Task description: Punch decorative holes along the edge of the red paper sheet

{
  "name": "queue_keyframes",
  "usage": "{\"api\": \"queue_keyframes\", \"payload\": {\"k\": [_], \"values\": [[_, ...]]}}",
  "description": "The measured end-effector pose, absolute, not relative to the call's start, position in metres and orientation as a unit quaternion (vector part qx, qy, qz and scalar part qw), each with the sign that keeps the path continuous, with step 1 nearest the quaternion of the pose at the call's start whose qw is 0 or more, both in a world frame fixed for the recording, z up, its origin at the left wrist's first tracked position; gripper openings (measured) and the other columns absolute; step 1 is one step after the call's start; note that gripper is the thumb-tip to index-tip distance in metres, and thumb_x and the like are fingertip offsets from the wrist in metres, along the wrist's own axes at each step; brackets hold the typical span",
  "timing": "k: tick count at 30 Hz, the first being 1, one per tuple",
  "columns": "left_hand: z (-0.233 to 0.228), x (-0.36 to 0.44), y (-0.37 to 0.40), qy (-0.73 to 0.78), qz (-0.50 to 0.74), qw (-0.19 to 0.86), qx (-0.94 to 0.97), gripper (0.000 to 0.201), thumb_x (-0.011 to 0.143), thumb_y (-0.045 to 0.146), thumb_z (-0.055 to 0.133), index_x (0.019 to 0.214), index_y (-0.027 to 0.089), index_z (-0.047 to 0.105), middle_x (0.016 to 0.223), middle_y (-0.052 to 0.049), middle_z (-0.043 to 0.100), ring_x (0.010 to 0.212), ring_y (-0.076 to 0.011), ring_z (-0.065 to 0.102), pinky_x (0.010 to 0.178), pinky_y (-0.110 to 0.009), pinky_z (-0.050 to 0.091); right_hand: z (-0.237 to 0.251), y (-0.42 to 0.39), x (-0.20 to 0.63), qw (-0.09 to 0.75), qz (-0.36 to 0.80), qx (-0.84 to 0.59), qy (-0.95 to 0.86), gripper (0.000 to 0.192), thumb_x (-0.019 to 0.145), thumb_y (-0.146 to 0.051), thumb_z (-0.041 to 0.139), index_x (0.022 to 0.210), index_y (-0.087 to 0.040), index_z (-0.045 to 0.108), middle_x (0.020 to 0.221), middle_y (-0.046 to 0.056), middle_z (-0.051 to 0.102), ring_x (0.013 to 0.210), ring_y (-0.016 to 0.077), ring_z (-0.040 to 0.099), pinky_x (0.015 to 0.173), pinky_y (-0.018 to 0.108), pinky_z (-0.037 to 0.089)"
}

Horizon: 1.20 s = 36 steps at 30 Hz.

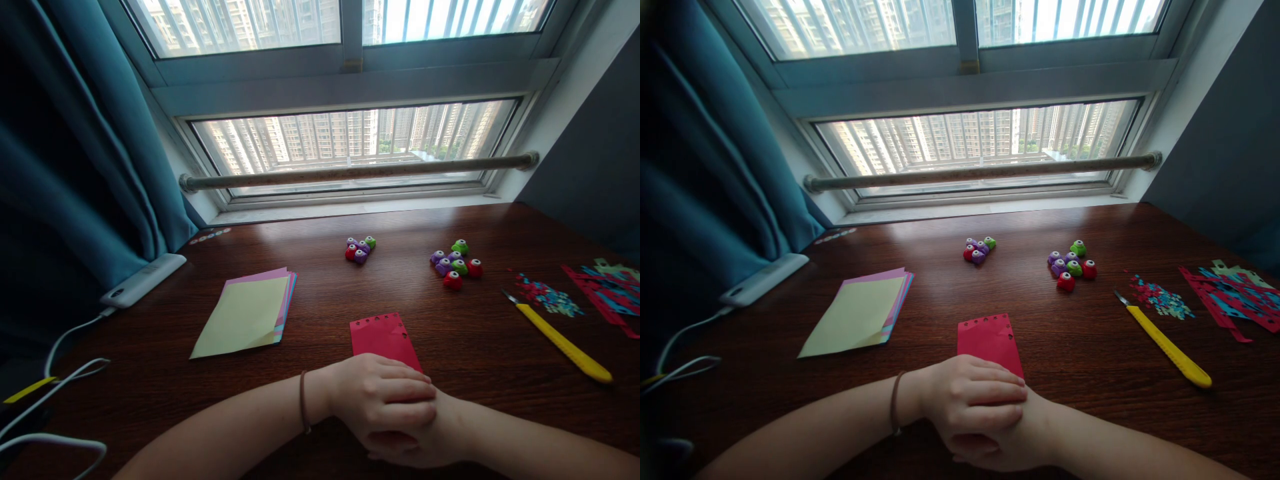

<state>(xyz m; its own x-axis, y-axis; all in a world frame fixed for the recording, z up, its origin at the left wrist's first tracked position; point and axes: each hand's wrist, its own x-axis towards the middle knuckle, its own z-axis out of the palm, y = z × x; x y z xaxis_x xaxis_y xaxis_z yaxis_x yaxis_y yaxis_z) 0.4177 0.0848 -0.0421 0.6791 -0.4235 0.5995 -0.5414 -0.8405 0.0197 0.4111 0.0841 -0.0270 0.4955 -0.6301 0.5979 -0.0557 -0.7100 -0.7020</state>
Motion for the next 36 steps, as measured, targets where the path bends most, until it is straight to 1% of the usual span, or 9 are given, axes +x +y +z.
{"api": "queue_keyframes", "payload": {"k": [4,8,14,20,24,27,29,31,36], "values": [[-0.042,0.418,0.085,-0.264,0.301,0.1,0.911,0.048,0.091,0.045,0.034,0.101,0.004,0.059,0.111,-0.014,0.059,0.113,-0.023,0.049,0.103,-0.029,0.037,-0.033,0.083,0.418,0.303,-0.422,-0.822,0.234,0.033,0.087,-0.022,0.043,0.114,-0.023,0.061,0.104,0.012,0.065,0.1,0.0285,0.058,0.088,0.041,0.046],[-0.042,0.417,0.085,-0.262,0.301,0.095,0.912,0.047,0.091,0.044,0.034,0.102,0.005,0.058,0.111,-0.014,0.059,0.113,-0.0224,0.049,0.102,-0.029,0.038,-0.033,0.082,0.418,0.323,-0.38,-0.83,0.249,0.03,0.087,-0.024,0.043,0.108,-0.025,0.064,0.104,0.012,0.065,0.101,0.0295,0.057,0.088,0.043,0.046],[-0.041,0.418,0.085,-0.263,0.312,0.099,0.907,0.047,0.089,0.045,0.036,0.1,0.005,0.059,0.109,-0.014,0.06,0.11,-0.0221,0.052,0.101,-0.029,0.039,-0.029,0.082,0.414,0.329,-0.369,-0.835,0.243,0.027,0.086,-0.024,0.045,0.104,-0.02,0.065,0.093,0.01,0.069,0.102,0.0273,0.058,0.08,0.035,0.051],[-0.041,0.418,0.084,-0.265,0.315,0.106,0.905,0.044,0.088,0.042,0.04,0.1,0.004,0.059,0.109,-0.015,0.06,0.109,-0.0229,0.052,0.101,-0.029,0.039,-0.024,0.084,0.413,0.31,-0.382,-0.838,0.237,0.033,0.084,-0.02,0.045,0.114,-0.021,0.06,0.103,0.01,0.066,0.105,0.0262,0.056,0.083,0.033,0.05],[-0.041,0.418,0.085,-0.265,0.305,0.098,0.909,0.048,0.089,0.046,0.037,0.101,0.004,0.059,0.11,-0.014,0.06,0.111,-0.0227,0.051,0.102,-0.029,0.039,-0.022,0.083,0.413,0.327,-0.389,-0.828,0.238,0.031,0.085,-0.024,0.044,0.11,-0.02,0.061,0.095,0.009,0.069,0.099,0.0245,0.06,0.077,0.03,0.052],[-0.041,0.418,0.085,-0.266,0.305,0.094,0.91,0.048,0.09,0.046,0.035,0.101,0.005,0.059,0.11,-0.014,0.06,0.112,-0.0225,0.051,0.102,-0.029,0.038,-0.023,0.082,0.415,0.34,-0.392,-0.819,0.245,0.03,0.086,-0.029,0.042,0.104,-0.022,0.064,0.092,0.01,0.069,0.097,0.0259,0.061,0.077,0.034,0.053],[-0.041,0.418,0.085,-0.267,0.306,0.095,0.909,0.048,0.09,0.045,0.035,0.101,0.005,0.058,0.11,-0.014,0.059,0.111,-0.0228,0.051,0.102,-0.029,0.038,-0.024,0.081,0.416,0.319,-0.396,-0.825,0.247,0.032,0.088,-0.029,0.039,0.105,-0.022,0.065,0.096,0.012,0.068,0.097,0.0282,0.06,0.081,0.04,0.051],[-0.041,0.418,0.085,-0.267,0.31,0.1,0.907,0.047,0.089,0.045,0.037,0.101,0.004,0.058,0.11,-0.015,0.059,0.111,-0.0232,0.051,0.102,-0.029,0.038,-0.024,0.082,0.416,0.297,-0.401,-0.833,0.239,0.034,0.088,-0.028,0.037,0.109,-0.022,0.063,0.1,0.013,0.067,0.097,0.0288,0.06,0.082,0.041,0.051],[-0.042,0.418,0.085,-0.267,0.314,0.108,0.905,0.043,0.087,0.041,0.042,0.102,0.004,0.057,0.11,-0.015,0.059,0.11,-0.0235,0.052,0.102,-0.03,0.038,-0.02,0.085,0.412,0.316,-0.408,-0.822,0.241,0.036,0.084,-0.022,0.046,0.119,-0.022,0.056,0.101,0.01,0.067,0.098,0.0248,0.061,0.076,0.03,0.053]]}}
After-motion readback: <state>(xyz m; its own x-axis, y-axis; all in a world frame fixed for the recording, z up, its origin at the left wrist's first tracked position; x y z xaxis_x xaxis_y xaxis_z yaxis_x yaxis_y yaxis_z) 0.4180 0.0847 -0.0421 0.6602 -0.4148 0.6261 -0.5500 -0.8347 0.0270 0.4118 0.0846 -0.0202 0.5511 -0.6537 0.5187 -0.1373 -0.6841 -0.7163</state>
